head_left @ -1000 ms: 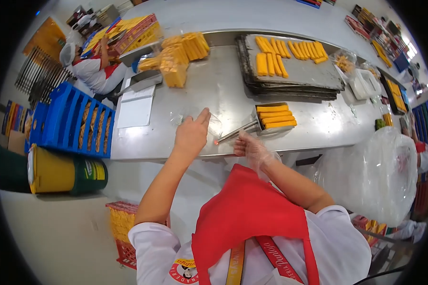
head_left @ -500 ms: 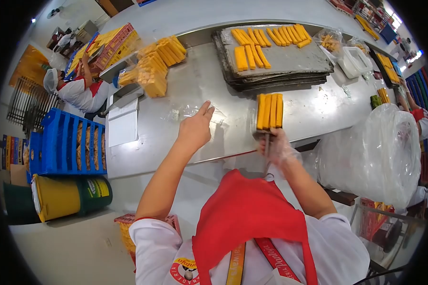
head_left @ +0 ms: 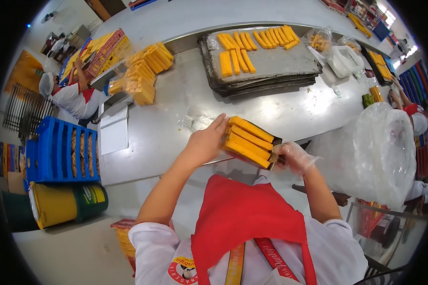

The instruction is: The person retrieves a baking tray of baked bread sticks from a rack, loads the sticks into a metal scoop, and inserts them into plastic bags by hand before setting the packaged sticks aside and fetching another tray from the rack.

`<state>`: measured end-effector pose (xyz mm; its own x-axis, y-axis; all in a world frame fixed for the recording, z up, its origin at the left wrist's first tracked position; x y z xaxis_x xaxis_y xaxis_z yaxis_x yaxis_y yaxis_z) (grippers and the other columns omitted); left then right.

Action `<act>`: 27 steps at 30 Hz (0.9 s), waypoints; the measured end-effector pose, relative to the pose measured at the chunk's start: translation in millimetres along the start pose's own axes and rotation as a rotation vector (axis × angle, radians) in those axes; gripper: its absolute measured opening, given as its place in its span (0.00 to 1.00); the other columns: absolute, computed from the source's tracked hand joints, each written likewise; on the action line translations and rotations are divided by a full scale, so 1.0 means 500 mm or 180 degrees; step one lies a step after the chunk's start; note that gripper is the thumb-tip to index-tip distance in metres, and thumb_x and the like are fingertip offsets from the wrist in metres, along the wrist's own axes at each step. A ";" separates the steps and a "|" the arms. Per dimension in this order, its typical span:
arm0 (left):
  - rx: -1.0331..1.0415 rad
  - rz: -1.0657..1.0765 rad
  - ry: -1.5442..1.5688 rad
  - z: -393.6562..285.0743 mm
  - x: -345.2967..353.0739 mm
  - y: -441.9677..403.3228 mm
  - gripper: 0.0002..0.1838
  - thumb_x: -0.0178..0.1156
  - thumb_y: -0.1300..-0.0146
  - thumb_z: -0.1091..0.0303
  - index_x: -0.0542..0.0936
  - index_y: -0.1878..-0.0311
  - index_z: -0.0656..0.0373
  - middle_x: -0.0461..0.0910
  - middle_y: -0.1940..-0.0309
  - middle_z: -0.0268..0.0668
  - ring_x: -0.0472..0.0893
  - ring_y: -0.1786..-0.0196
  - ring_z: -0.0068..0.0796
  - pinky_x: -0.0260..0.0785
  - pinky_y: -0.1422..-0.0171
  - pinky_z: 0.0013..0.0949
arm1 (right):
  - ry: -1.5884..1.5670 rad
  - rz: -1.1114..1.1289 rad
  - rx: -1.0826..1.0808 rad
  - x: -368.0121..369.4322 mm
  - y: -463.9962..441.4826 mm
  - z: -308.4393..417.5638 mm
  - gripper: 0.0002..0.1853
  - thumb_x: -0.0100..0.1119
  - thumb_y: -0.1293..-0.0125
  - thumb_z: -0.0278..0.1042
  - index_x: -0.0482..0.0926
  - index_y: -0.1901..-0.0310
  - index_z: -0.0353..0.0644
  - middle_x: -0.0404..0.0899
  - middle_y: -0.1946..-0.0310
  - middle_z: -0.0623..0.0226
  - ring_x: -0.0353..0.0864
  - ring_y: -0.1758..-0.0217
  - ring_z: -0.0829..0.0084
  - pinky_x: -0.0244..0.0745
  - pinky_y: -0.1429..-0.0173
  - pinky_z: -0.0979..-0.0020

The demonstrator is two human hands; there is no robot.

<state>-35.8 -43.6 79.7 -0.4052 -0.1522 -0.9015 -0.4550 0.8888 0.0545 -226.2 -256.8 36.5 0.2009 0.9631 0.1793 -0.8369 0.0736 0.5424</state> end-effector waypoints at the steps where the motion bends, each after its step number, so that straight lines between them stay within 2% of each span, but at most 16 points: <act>1: -0.0167 -0.0125 0.0031 -0.015 0.008 -0.007 0.37 0.54 0.42 0.78 0.67 0.25 0.58 0.65 0.23 0.36 0.83 0.45 0.52 0.78 0.44 0.49 | 0.0013 0.0009 0.0001 0.015 0.011 0.029 0.16 0.57 0.36 0.43 0.78 0.73 0.37 0.74 0.76 0.66 0.72 0.75 0.71 0.66 0.67 0.68; 3: -0.0347 -0.0264 0.0069 -0.044 0.031 -0.024 0.36 0.53 0.42 0.77 0.67 0.25 0.59 0.65 0.23 0.38 0.83 0.45 0.52 0.78 0.44 0.48 | 0.1616 -0.0672 0.0502 0.030 0.033 0.082 0.19 0.56 0.34 0.44 0.76 0.75 0.35 0.71 0.78 0.69 0.67 0.76 0.75 0.62 0.68 0.69; 5: -0.0546 -0.0601 0.0068 -0.058 0.059 -0.043 0.33 0.53 0.38 0.73 0.67 0.26 0.61 0.63 0.22 0.44 0.86 0.52 0.53 0.79 0.46 0.50 | 0.1591 -0.0636 0.0536 0.019 0.026 0.089 0.19 0.55 0.34 0.43 0.76 0.75 0.34 0.71 0.78 0.69 0.67 0.76 0.76 0.62 0.68 0.69; 8: -0.0757 -0.0924 0.0062 -0.068 0.087 -0.065 0.33 0.53 0.39 0.73 0.68 0.27 0.64 0.65 0.24 0.47 0.86 0.54 0.53 0.80 0.48 0.49 | 0.1720 -0.0440 0.0388 -0.019 0.011 0.090 0.19 0.54 0.33 0.42 0.77 0.74 0.34 0.72 0.79 0.70 0.67 0.76 0.76 0.63 0.68 0.69; 13: -0.0914 -0.1000 -0.0080 -0.073 0.127 -0.103 0.33 0.53 0.39 0.74 0.68 0.28 0.66 0.65 0.25 0.50 0.87 0.56 0.50 0.82 0.53 0.46 | 0.2120 -0.0074 0.0141 -0.077 -0.020 0.103 0.15 0.52 0.33 0.39 0.78 0.73 0.37 0.73 0.78 0.70 0.69 0.75 0.76 0.67 0.67 0.70; 15: -0.0991 -0.0976 -0.0164 -0.098 0.131 -0.119 0.33 0.54 0.39 0.74 0.68 0.28 0.67 0.65 0.24 0.51 0.87 0.56 0.49 0.82 0.54 0.45 | 0.1882 0.0017 0.0398 -0.117 -0.047 0.086 0.14 0.52 0.34 0.38 0.79 0.72 0.37 0.74 0.77 0.70 0.70 0.75 0.76 0.69 0.68 0.71; 17: -0.1402 -0.0736 -0.0281 -0.131 0.134 -0.136 0.34 0.56 0.40 0.73 0.67 0.28 0.68 0.61 0.22 0.48 0.87 0.55 0.51 0.81 0.53 0.48 | 0.1856 0.0155 0.0245 -0.151 -0.062 0.082 0.15 0.52 0.33 0.39 0.79 0.72 0.37 0.75 0.77 0.69 0.72 0.75 0.76 0.69 0.68 0.70; 19: -0.1407 -0.0870 -0.0617 -0.143 0.165 -0.152 0.33 0.55 0.39 0.73 0.67 0.28 0.71 0.60 0.22 0.51 0.87 0.59 0.49 0.82 0.56 0.46 | 0.1830 0.0306 0.0093 -0.178 -0.085 0.076 0.17 0.53 0.32 0.41 0.79 0.72 0.36 0.76 0.77 0.68 0.73 0.75 0.75 0.70 0.69 0.70; 21: -0.1413 -0.0973 -0.0947 -0.150 0.195 -0.170 0.33 0.55 0.38 0.74 0.66 0.29 0.74 0.59 0.22 0.54 0.88 0.63 0.47 0.83 0.59 0.44 | 0.1097 0.0279 0.0391 -0.206 -0.109 0.062 0.28 0.58 0.34 0.57 0.82 0.70 0.32 0.79 0.75 0.63 0.77 0.73 0.73 0.73 0.65 0.67; 22: -0.1416 -0.0942 -0.0831 -0.150 0.208 -0.182 0.32 0.54 0.38 0.74 0.66 0.29 0.75 0.59 0.22 0.55 0.87 0.64 0.47 0.83 0.60 0.43 | 0.1111 0.0312 0.0406 -0.202 -0.111 0.076 0.28 0.58 0.34 0.57 0.82 0.70 0.32 0.79 0.75 0.63 0.77 0.73 0.73 0.73 0.65 0.67; 24: -0.1454 -0.0909 -0.0716 -0.154 0.229 -0.202 0.32 0.54 0.37 0.75 0.66 0.29 0.76 0.59 0.22 0.56 0.87 0.66 0.47 0.83 0.60 0.43 | 0.2322 -0.0506 0.0818 -0.213 -0.124 0.109 0.40 0.53 0.34 0.71 0.82 0.71 0.30 0.82 0.73 0.56 0.81 0.72 0.65 0.77 0.61 0.64; 25: -0.1458 -0.1021 -0.0647 -0.156 0.235 -0.210 0.32 0.55 0.37 0.74 0.65 0.29 0.75 0.60 0.23 0.55 0.87 0.66 0.48 0.83 0.60 0.44 | 0.3118 -0.0466 0.0741 -0.225 -0.148 0.114 0.48 0.46 0.35 0.81 0.84 0.68 0.28 0.85 0.66 0.46 0.86 0.63 0.51 0.80 0.50 0.58; 26: -0.1455 -0.1128 -0.0582 -0.155 0.239 -0.215 0.33 0.56 0.37 0.73 0.65 0.28 0.74 0.60 0.23 0.54 0.87 0.66 0.49 0.83 0.59 0.45 | 0.3111 -0.0435 0.0743 -0.228 -0.156 0.116 0.48 0.46 0.35 0.81 0.84 0.68 0.28 0.85 0.66 0.46 0.86 0.63 0.51 0.80 0.50 0.58; 27: -0.1476 -0.1112 -0.0594 -0.160 0.230 -0.220 0.33 0.56 0.37 0.73 0.65 0.28 0.74 0.60 0.23 0.54 0.87 0.66 0.49 0.83 0.59 0.45 | 0.3408 -0.0716 0.0491 -0.228 -0.162 0.130 0.50 0.43 0.35 0.81 0.85 0.66 0.27 0.85 0.63 0.42 0.86 0.58 0.47 0.78 0.45 0.56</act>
<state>-96.0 -193.4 4.4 -0.0428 -0.2852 -0.9575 -0.8508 0.5128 -0.1147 -148.4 -389.5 25.5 -0.2664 0.6634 -0.6992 -0.7491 0.3140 0.5833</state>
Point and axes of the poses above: each hand's wrist, its own y-axis away from the middle knuckle, its own x-axis out of the palm, z = x × y, the point moved 4 cm from there along -y, towards the middle knuckle
